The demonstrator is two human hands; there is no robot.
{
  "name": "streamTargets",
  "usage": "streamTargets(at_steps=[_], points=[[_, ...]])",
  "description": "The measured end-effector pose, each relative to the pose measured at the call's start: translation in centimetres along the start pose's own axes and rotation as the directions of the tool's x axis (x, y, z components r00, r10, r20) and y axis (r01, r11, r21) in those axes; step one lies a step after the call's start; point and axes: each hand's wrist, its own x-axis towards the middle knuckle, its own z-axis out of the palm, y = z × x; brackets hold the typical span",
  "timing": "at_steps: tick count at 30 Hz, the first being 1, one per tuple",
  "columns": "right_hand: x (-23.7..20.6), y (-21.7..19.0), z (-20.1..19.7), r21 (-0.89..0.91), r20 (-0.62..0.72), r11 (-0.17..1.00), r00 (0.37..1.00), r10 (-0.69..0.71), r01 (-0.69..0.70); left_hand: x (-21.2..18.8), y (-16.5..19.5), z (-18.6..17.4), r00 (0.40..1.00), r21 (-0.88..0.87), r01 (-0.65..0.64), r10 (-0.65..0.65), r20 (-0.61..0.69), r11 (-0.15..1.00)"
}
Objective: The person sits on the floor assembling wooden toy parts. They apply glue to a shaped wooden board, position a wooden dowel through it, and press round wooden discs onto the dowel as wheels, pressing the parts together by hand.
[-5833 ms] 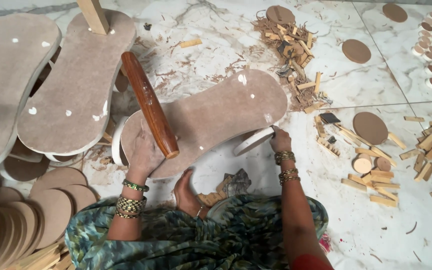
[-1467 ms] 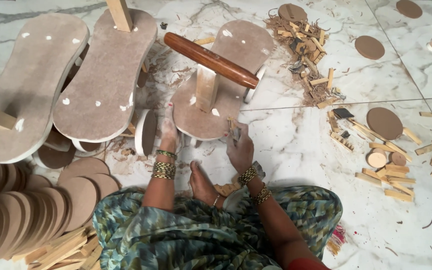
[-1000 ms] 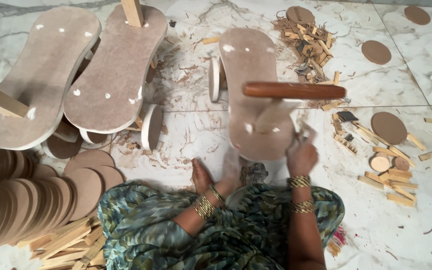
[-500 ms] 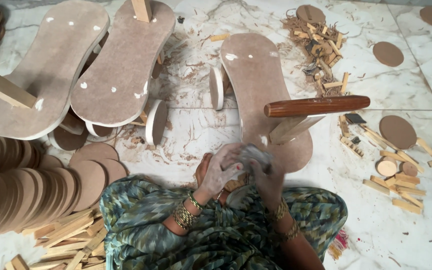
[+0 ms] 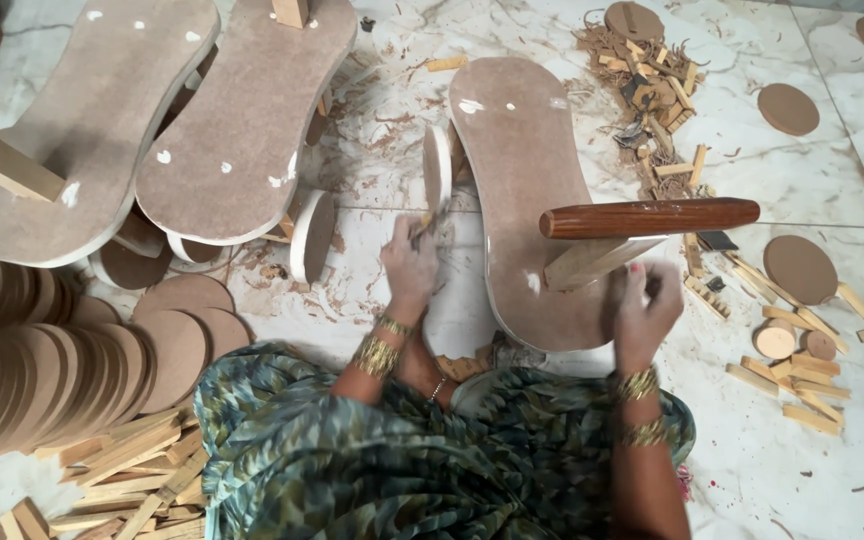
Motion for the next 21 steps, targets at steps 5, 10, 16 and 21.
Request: streamTargets(at_steps=[5,10,16,21], points=[[5.8,9.0,2.8,-0.184,0.552,0.979,0.834,0.031,0.085,0.6,0.6,5.0,0.976,0.092,-0.206,0.199,0.084,0.974],[6.2,12.4,4.4,-0.353,0.632,0.859,0.772,-0.075,0.372,-3.2,0.2,4.6,0.95,-0.063,-0.252,0.259,0.176,0.966],[5.1,13.5,4.0,-0.379,0.631,0.821,0.768,-0.109,0.428,2.5,-1.1,8.5,0.958,0.113,-0.275,0.262,0.117,0.955],[5.1,13.4,3.9,-0.404,0.61,0.813,0.786,-0.103,0.42,9.9,-0.9,10.2,0.965,0.322,0.045,-0.124,0.23,0.946]])
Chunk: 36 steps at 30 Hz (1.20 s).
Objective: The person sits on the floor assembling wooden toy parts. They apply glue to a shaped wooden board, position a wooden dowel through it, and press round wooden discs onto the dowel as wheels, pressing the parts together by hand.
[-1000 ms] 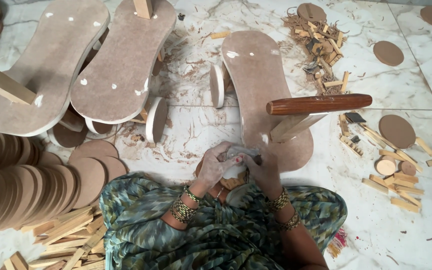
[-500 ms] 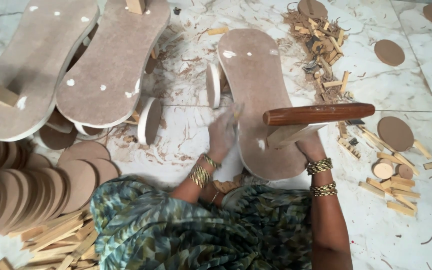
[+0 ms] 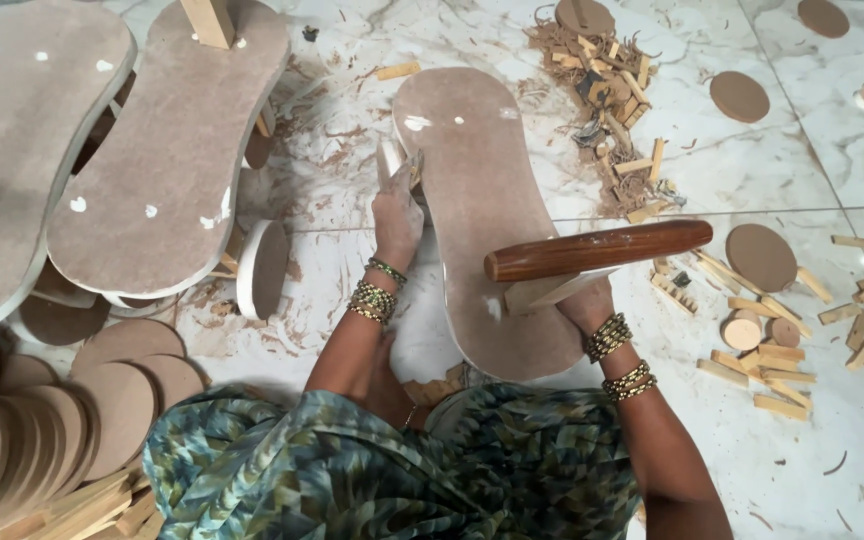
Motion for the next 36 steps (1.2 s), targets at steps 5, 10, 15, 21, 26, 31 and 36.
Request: streamTargets(at_steps=[5,10,15,21,26,31,36], points=[[0.2,-0.6,-0.5,0.085,-0.036,0.996,0.999,-0.032,0.035,-8.9,-0.9,-1.2,0.836,0.103,-0.533,0.542,-0.085,0.84],[-0.1,-0.4,0.0,0.036,-0.042,0.999,0.999,-0.009,0.01,-15.6,-1.5,-2.3,0.963,-0.226,-0.17,0.211,0.167,0.959],[-0.4,0.4,0.8,0.018,0.003,0.999,1.0,0.031,-0.031,-6.0,1.1,-1.6,0.992,-0.483,0.0,0.06,0.109,0.876],[0.2,0.0,0.3,-0.019,-0.006,1.0,1.0,0.015,-0.015,-4.6,0.9,-2.9,0.953,-0.147,-0.274,0.289,0.088,0.95],[0.6,-1.0,-0.3,0.026,-0.041,0.999,0.999,0.034,-0.033,-19.3,-2.6,-3.6,0.912,-0.318,-0.34,0.393,0.121,0.885],[0.6,-1.3,-0.4,-0.086,0.085,0.988,0.988,0.132,-0.125,-23.8,-5.3,-3.3,0.993,-0.33,-0.117,0.119,-0.015,0.937],[0.7,-1.5,-0.8,-0.047,0.071,0.985,0.983,0.168,-0.164,-13.3,-2.2,-0.8,0.885,-0.099,-0.46,0.465,0.032,0.883]])
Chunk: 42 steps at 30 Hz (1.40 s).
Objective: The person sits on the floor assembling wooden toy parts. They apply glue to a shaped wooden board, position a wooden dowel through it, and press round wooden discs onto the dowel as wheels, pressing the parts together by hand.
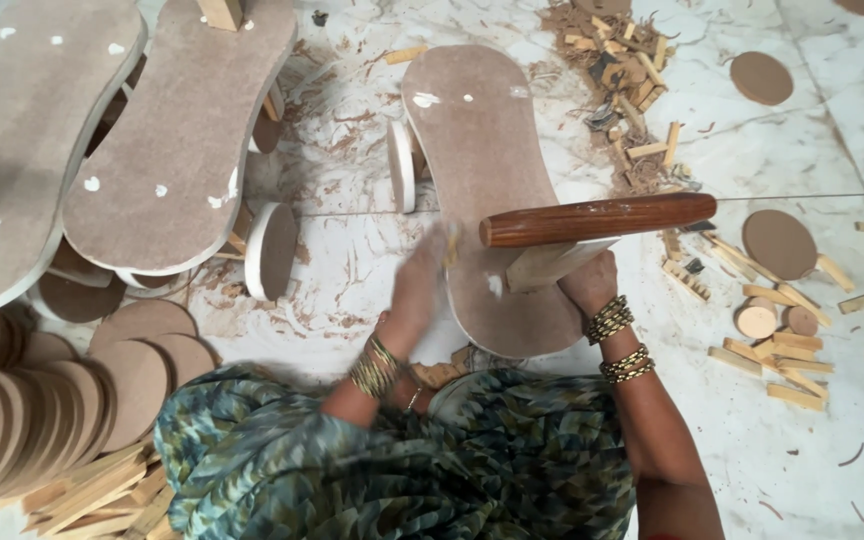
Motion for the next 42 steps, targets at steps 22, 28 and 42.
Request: streamTargets(at_steps=[22,28,42], points=[[0.3,-1.0,-1.5,0.154,-0.101,0.971,0.98,-0.17,0.184,8.8,-2.4,-0.2,0.994,0.496,-0.013,-0.044,0.102,0.868],[0.2,-1.6,-2.2,0.146,-0.055,0.981,0.991,-0.118,0.125,17.7,-8.4,0.2,0.996,0.629,0.087,-0.082,-0.037,0.773],[0.2,-2.1,-2.3,0.16,-0.082,0.973,0.985,-0.153,0.164,15.2,-6.1,-0.9,0.969,0.207,0.248,-0.237,-0.075,0.947]])
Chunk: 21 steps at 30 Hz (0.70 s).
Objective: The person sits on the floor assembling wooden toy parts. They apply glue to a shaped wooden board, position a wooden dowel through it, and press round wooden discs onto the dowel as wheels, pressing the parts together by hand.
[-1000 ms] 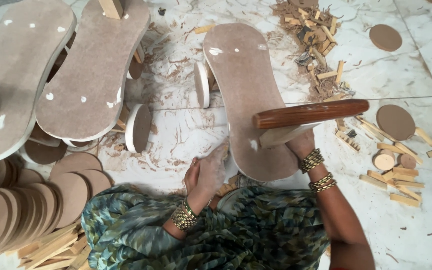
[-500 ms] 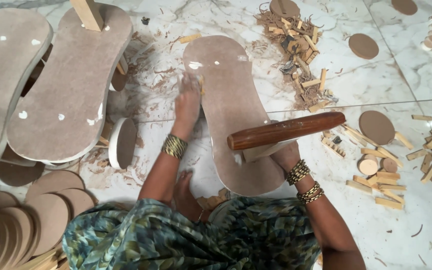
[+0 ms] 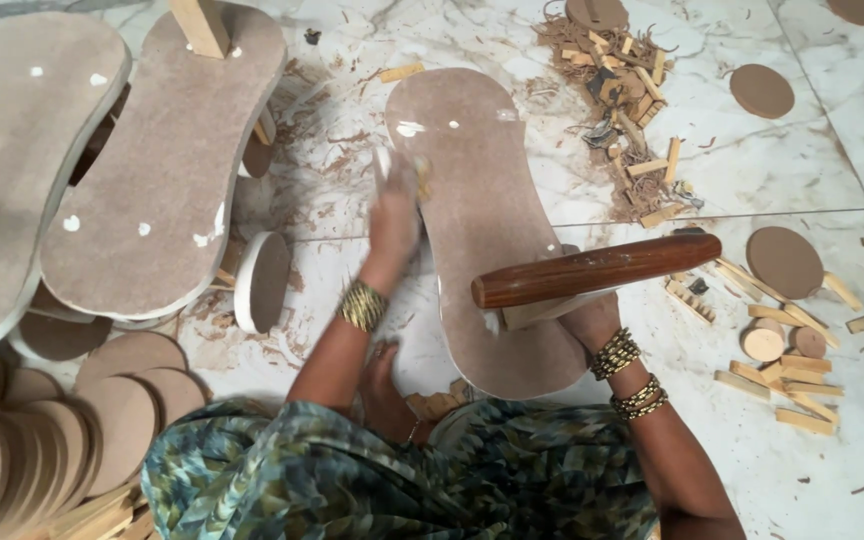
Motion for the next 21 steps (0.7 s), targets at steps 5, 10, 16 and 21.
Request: streamTargets(at_steps=[5,10,16,21], points=[[-0.3,0.3,0.2,-0.046,-0.033,0.998,0.999,-0.04,0.039,8.6,-1.1,0.5,0.991,0.028,0.131,-0.131,0.0,0.991],[-0.2,-1.6,-0.6,-0.121,-0.003,0.992,0.999,0.04,-0.04,7.8,-2.3,1.0,0.993,0.079,-0.081,0.087,-0.078,0.994],[-3.0,-9.8,-3.7,0.769,-0.206,0.636,0.917,0.34,-0.063,1.9,-0.8,-0.2,0.995,0.087,0.047,-0.055,0.088,0.995],[-3.6,-17.3,-2.1,0.86,-0.233,0.503,0.817,0.528,-0.08,-5.8,1.2,-1.5,0.982,-0.019,-0.188,0.188,0.023,0.982]])
